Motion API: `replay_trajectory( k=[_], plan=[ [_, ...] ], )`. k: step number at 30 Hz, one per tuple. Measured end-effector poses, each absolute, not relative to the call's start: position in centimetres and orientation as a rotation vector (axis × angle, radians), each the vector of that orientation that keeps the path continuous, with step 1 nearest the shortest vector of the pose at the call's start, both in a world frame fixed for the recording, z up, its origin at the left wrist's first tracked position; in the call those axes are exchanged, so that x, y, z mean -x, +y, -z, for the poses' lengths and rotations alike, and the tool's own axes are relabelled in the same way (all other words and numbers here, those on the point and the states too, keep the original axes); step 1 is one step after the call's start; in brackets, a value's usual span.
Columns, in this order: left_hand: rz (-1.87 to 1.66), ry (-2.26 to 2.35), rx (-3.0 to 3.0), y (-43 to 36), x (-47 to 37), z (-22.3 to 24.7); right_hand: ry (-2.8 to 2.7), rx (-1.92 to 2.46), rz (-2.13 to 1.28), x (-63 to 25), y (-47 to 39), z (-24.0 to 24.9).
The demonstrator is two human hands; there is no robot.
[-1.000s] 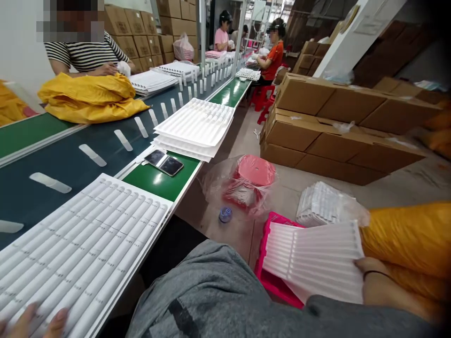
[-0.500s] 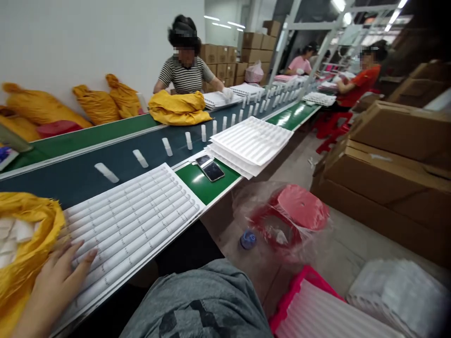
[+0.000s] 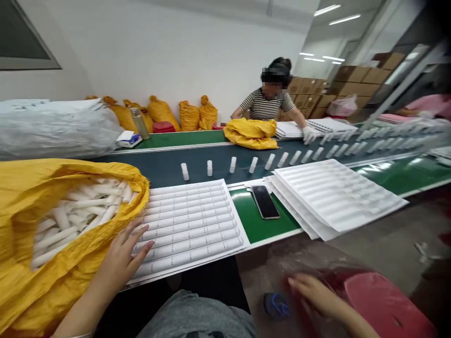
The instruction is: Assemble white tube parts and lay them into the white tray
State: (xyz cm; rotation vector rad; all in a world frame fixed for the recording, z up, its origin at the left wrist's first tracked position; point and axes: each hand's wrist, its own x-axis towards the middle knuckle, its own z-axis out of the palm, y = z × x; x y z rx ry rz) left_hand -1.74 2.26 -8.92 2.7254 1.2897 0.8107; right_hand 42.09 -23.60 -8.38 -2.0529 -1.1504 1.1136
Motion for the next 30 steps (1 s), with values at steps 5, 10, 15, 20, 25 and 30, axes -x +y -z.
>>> replay_trajectory(
  k=[5, 10, 15, 20, 25, 30],
  plan=[
    [-0.683, 2.004, -2.668, 2.0, 4.4, 6.4, -1.758, 1.919, -0.456, -40.8, -4.0, 6.1],
    [-0.146, 1.817, -2.246, -1.1, 5.2, 5.1, -1.958, 1.946, -0.39, -38.8, 10.7, 6.3],
    [0.0, 1.604, -2.103, -2.2, 2.9, 0.1, -2.239, 1.986, -0.464, -40.5, 14.2, 8.3],
    [-0.082, 2.046, -2.053, 6.9, 3.4, -2.4, -2.384, 1.971, -0.469, -40.9, 15.8, 7.9],
    [-0.083, 2.12, -1.938, 13.6, 3.7, 0.3, -2.284, 1.935, -0.343, -40.5, 14.5, 6.3],
    [-0.43, 2.006, -2.07, 10.6, 2.1, 0.0, -2.023, 1.757, -0.375, -39.2, 9.7, 4.6]
  ],
)
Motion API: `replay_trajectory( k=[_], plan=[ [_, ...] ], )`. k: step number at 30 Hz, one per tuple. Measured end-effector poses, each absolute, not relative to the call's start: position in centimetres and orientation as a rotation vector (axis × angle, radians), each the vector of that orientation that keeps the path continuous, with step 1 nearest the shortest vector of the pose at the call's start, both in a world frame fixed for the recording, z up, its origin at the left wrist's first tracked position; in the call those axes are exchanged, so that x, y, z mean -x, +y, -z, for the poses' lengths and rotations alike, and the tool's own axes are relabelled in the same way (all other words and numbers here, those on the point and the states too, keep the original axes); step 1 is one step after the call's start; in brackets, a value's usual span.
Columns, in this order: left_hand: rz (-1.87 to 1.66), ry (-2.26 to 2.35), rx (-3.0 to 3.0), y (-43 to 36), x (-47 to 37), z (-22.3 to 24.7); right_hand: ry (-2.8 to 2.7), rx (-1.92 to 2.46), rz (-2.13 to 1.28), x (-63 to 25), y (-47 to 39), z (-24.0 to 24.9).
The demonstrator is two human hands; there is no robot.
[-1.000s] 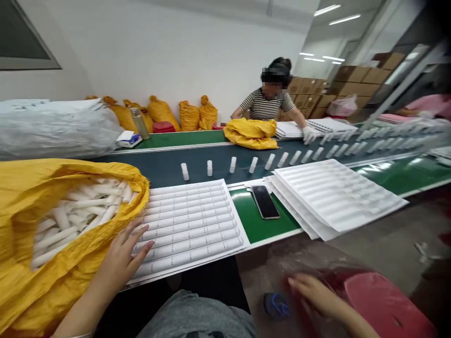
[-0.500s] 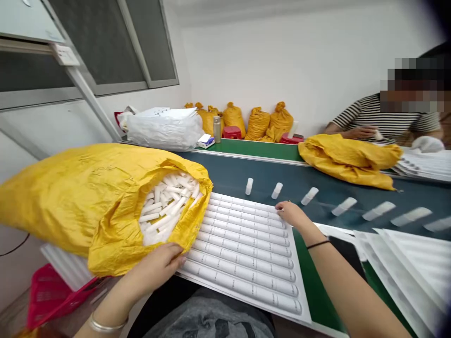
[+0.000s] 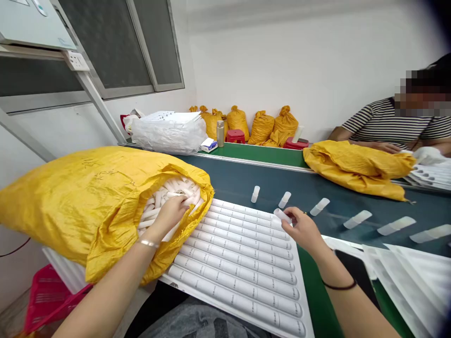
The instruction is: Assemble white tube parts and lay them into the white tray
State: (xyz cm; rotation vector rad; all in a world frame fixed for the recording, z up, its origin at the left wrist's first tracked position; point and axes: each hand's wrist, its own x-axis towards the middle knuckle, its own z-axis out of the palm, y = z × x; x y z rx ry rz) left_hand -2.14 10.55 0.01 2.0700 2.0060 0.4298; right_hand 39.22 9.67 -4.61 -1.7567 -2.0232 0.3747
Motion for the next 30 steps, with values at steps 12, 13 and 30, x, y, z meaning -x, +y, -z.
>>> replay_trajectory(
  k=[12, 13, 30],
  plan=[
    [-0.872, 1.122, -2.599, 3.1, -5.8, -3.0, -1.765, 0.895, -0.662, -29.4, 1.3, -0.8],
    [-0.843, 1.112, -2.644, 3.1, -5.7, -3.2, -1.831, 0.87, -0.595, -29.6, 1.4, -1.2],
    [-1.005, 1.074, -2.667, 3.6, -2.7, -2.6, -1.728, 1.084, -0.919, -26.7, 4.0, -0.6]
  ],
)
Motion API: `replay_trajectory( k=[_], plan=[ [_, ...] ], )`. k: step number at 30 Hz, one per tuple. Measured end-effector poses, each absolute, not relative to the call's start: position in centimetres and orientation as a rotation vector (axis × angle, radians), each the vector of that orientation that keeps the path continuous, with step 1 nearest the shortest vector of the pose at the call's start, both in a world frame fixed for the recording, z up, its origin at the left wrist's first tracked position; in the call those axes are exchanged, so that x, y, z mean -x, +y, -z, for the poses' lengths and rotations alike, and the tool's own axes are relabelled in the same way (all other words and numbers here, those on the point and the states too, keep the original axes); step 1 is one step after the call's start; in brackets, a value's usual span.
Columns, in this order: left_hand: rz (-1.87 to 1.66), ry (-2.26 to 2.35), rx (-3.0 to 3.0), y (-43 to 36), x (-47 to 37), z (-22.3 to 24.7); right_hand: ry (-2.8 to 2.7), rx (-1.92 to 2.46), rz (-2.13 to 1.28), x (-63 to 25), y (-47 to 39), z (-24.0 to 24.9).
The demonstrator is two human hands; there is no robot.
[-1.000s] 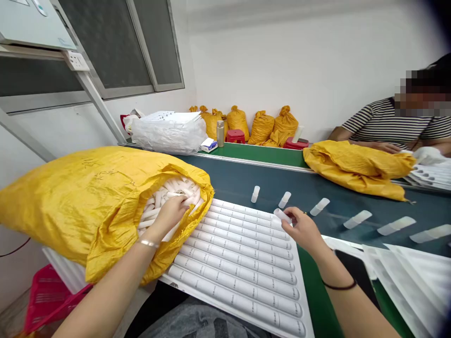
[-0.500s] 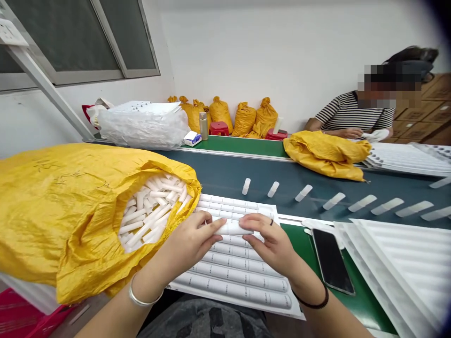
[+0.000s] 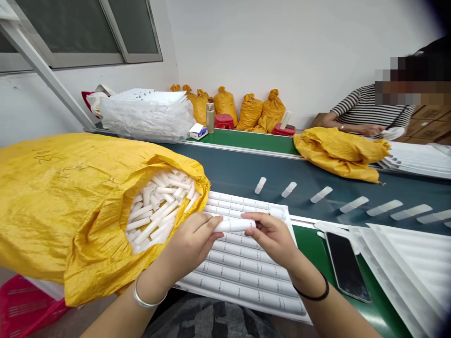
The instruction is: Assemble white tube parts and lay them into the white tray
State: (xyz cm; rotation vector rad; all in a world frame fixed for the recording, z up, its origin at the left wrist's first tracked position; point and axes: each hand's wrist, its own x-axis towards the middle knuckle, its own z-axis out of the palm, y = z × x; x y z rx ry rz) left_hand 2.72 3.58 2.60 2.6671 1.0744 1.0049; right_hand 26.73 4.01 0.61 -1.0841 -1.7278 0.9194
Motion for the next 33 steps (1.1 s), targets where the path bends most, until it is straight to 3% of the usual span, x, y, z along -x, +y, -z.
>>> replay_trajectory(
  k=[4, 11, 15, 18, 21, 27, 33],
  plan=[
    [-1.026, 1.07, -2.782, 3.5, -3.1, -2.2, -1.611, 1.086, -1.185, -26.0, 4.0, -0.7],
    [-0.99, 1.106, -2.745, 3.2, -3.1, -0.3, -1.775, 1.093, -1.142, -25.2, 4.3, 0.6],
    [-0.749, 1.182, -2.711, 4.3, -1.3, 0.9, -2.21, 1.1, -0.845, -23.9, 7.1, 2.2],
    [-0.562, 1.488, -2.622, 8.2, 1.5, 0.7, -2.282, 1.363, -0.498, -23.6, 12.2, 3.4],
    [-0.458, 1.829, -2.521, 13.5, 4.7, 0.2, -2.101, 1.668, -0.389, -24.3, 18.4, 4.7],
    [-0.281, 1.722, -2.533, 20.0, 6.7, 2.1, -1.993, 2.051, -0.507, -26.1, 25.0, 6.9],
    [-0.383, 1.649, -2.513, 19.2, 6.1, 1.3, -2.034, 2.196, -0.465, -30.9, 21.2, 4.7]
  ],
)
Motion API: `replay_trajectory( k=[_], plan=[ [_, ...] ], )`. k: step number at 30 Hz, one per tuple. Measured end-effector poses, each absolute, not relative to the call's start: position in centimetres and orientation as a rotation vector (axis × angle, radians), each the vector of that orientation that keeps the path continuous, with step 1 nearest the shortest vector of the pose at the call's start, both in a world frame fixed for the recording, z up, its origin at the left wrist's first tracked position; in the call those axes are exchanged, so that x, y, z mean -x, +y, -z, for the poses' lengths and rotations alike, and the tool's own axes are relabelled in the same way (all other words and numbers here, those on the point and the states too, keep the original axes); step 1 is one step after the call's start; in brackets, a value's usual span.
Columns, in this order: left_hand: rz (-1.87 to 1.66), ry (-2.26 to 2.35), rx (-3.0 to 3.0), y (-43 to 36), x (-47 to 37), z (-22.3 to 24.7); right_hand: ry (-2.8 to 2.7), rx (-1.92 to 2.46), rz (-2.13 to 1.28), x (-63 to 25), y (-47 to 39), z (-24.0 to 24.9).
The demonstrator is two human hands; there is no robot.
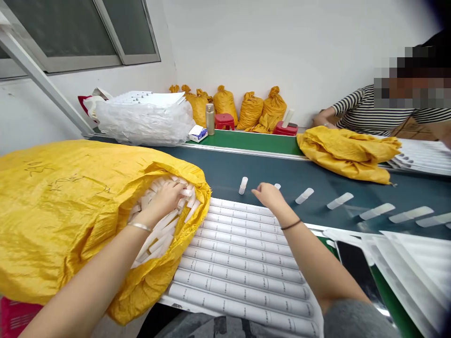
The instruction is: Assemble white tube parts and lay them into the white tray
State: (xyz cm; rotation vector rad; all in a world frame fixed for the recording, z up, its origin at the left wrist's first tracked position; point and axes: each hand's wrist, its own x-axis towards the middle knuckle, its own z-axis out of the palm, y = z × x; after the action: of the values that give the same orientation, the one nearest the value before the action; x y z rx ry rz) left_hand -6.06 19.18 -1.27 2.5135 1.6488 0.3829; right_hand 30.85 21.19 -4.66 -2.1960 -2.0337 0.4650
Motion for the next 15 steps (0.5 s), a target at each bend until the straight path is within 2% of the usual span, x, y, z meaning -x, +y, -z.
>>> replay_trajectory(
  k=[7, 12, 15],
  plan=[
    [-0.807, 1.276, -2.416, 11.5, 1.5, -2.7, -2.245, 2.118, -0.481, -34.4, 15.7, 5.6],
    [-1.044, 1.17, -2.257, 7.3, -1.0, -2.9, -2.163, 2.012, -0.382, -33.6, 14.4, 4.4],
    [-1.035, 1.189, -2.205, 6.3, -1.8, -2.3, -2.109, 1.812, -0.431, -32.0, 11.6, 2.4]
  ],
)
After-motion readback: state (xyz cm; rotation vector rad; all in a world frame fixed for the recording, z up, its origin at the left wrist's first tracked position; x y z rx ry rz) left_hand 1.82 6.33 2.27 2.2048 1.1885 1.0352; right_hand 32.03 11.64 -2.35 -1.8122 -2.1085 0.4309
